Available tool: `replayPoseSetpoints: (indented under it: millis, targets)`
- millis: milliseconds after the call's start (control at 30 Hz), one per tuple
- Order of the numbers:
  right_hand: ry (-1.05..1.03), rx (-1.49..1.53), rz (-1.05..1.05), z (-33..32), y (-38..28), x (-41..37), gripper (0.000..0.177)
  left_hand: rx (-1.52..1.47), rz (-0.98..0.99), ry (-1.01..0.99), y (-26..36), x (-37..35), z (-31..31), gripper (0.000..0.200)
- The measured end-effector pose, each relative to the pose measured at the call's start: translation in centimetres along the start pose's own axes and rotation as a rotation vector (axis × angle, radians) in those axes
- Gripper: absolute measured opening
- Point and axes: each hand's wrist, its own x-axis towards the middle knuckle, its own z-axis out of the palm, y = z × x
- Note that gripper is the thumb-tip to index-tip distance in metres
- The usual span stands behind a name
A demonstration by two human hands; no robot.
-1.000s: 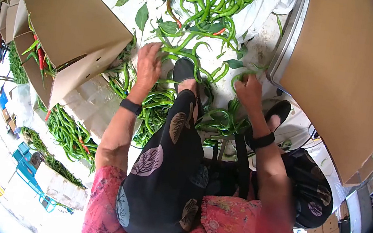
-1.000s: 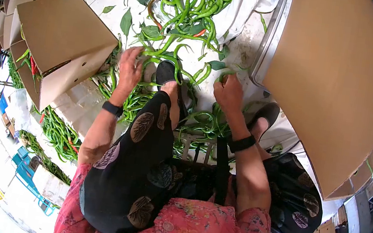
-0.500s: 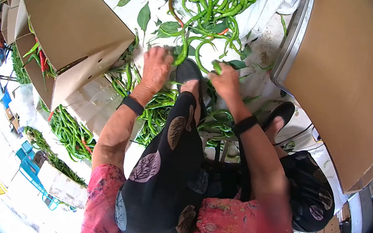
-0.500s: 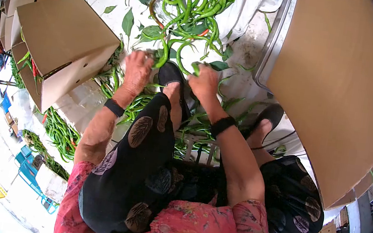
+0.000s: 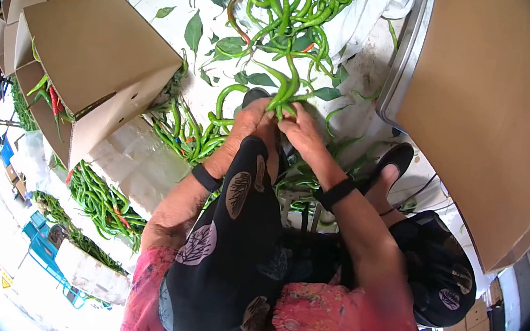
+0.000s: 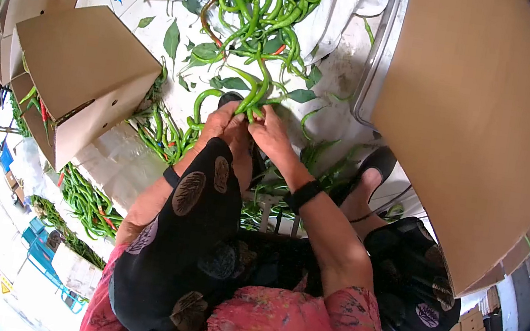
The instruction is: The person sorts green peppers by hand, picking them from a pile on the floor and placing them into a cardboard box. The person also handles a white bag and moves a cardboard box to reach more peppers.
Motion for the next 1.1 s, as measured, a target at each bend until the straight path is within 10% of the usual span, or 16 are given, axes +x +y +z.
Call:
replayPoseSetpoints:
  millis: [300,367,500,767,933,1100]
  targets:
    - [-0.230,0.590,0.102,-2.7,1.2,-0.2,0.033,0.035,0.099,0.019,3.2,-0.6,2.2,0.032]
    - [-0.175,0.570,0.102,-3.1,1.9,-0.2,0.034,0.510,0.163,-0.171,2.2,-0.7,2.6,0.035]
    - [-0.059,0.538,0.129,-4.7,3.3,-1.5,0.035,0.234,0.268,-0.482,2.7,0.8,1.1,0.044]
    - [-0.009,0.629,0.162,-8.0,1.8,-4.2,0.015,0.815,0.673,0.277,10.3,13.8,-3.3,0.056]
    - [0.031,0.577,0.045,-7.0,0.8,-2.5,0.016,0.753,0.172,0.576,7.6,19.9,-3.3,0.069]
    - [0.250,0.456,-0.169,-7.2,-5.0,-1.2,0.024,0.490,0.254,0.619,7.1,19.6,-3.5,0.044]
